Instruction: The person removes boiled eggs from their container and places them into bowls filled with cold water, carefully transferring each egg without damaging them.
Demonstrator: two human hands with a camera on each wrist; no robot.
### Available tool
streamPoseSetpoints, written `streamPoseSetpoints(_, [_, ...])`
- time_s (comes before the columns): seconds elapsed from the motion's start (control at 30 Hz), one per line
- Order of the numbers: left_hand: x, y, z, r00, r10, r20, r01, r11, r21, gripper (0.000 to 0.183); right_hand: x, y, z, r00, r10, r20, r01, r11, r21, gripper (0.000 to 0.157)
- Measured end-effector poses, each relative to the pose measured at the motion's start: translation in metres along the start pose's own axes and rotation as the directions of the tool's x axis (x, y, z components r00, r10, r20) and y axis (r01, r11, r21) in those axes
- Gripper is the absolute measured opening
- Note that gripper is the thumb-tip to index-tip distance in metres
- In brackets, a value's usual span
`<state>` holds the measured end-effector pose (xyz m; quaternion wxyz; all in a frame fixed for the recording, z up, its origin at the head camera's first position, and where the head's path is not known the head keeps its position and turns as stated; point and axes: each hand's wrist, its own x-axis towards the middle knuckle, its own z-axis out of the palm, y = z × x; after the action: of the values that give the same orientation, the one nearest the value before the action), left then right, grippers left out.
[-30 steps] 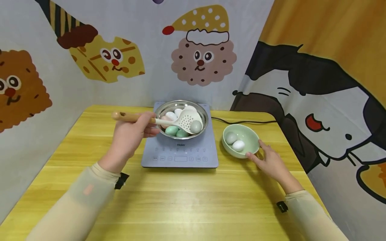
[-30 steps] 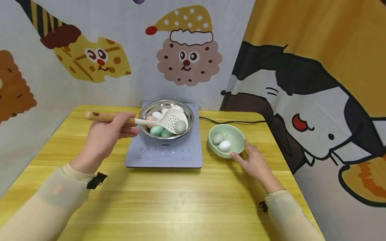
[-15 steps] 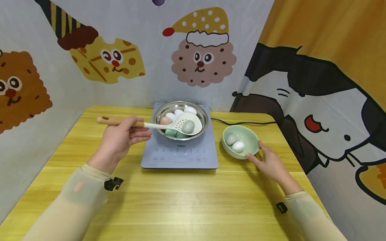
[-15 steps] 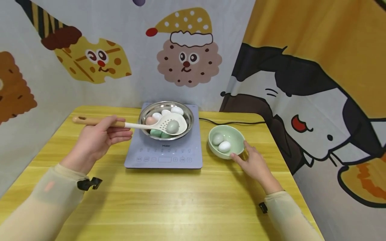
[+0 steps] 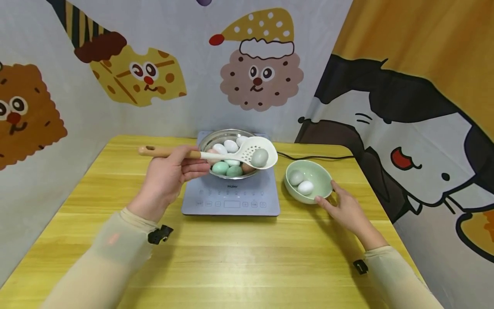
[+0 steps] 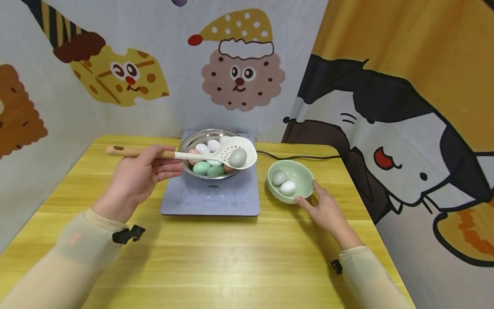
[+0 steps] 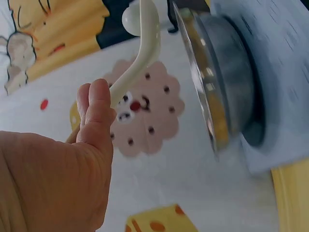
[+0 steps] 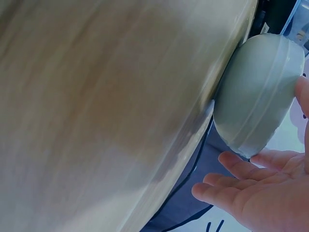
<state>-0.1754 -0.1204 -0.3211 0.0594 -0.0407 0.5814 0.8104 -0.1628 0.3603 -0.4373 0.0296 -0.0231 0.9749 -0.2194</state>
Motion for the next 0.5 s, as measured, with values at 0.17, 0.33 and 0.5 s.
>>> streamPoseSetpoints(0.17, [0.009,-0.009,0.037,1.000,-0.009,0.023,0.007,0.998,0.067,0.031,0.000,0.003,0.001,1.000,0.000,-0.008,0.000,1.000,0.000,0.103])
streamPoseSetpoints(0.33, [0.017,-0.022,0.072,0.999,-0.018,0.039,0.015,0.997,0.074,0.029,0.002,0.006,0.002,1.000,-0.009,-0.011,0.009,1.000,0.011,0.102])
streamPoseSetpoints(0.5, [0.024,-0.036,0.099,0.999,-0.038,0.018,0.036,0.994,0.100,0.028,0.002,0.007,0.002,1.000,-0.004,-0.013,0.005,1.000,0.024,0.101])
